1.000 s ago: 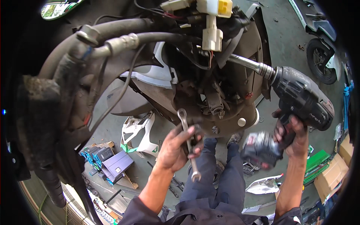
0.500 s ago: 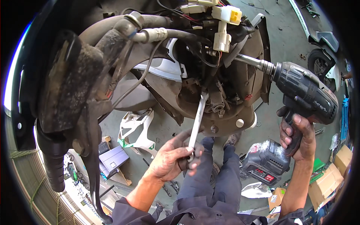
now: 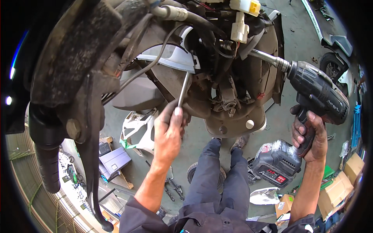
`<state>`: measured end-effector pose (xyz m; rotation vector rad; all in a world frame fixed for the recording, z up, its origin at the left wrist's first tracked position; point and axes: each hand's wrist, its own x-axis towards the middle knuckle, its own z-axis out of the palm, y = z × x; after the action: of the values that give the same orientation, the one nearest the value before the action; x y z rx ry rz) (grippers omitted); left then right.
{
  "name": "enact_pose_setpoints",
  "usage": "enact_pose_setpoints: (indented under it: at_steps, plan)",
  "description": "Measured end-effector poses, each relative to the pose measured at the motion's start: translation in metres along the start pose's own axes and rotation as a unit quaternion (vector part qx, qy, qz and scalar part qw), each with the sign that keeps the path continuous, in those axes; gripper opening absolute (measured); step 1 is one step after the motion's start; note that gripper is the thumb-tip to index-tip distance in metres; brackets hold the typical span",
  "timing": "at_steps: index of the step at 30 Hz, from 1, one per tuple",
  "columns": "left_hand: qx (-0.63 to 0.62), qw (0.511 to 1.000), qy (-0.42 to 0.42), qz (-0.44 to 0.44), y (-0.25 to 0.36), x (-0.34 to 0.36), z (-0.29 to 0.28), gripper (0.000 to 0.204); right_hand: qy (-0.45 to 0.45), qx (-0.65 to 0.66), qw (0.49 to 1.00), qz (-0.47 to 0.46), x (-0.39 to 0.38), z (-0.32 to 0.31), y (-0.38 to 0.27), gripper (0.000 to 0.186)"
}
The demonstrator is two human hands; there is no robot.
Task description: The person disassembles the front section of a scooter, using an impact driver and pliers to remove bolts and internal components, then picks up and handles the seat before moving to the rear to work on further internal parts.
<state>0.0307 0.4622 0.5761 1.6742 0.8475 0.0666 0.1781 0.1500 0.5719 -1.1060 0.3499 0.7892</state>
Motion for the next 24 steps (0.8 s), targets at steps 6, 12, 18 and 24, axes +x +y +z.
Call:
enact_pose_setpoints:
  at_steps: [6, 12, 18, 24]
  plan:
    - [-0.073, 0.997, 0.003, -0.021, 0.004, 0.014, -0.003, 0.028, 0.016, 0.004, 1.0, -0.001, -0.001, 0.001, 0.005, 0.052]
    - [-0.049, 0.998, 0.023, 0.03, 0.006, 0.025, 0.007, 0.027, 0.002, 0.014, 1.0, -0.004, -0.002, 0.001, 0.008, 0.051]
    - [0.015, 0.995, 0.035, 0.091, 0.009, 0.046, 0.018, 0.018, 0.003, 0.012, 1.0, -0.005, -0.003, 0.001, 0.008, 0.05]
    - [0.037, 0.99, 0.083, 0.104, 0.008, 0.042, 0.023, 0.017, -0.001, 0.021, 1.0, -0.01, -0.002, 0.0, 0.011, 0.049]
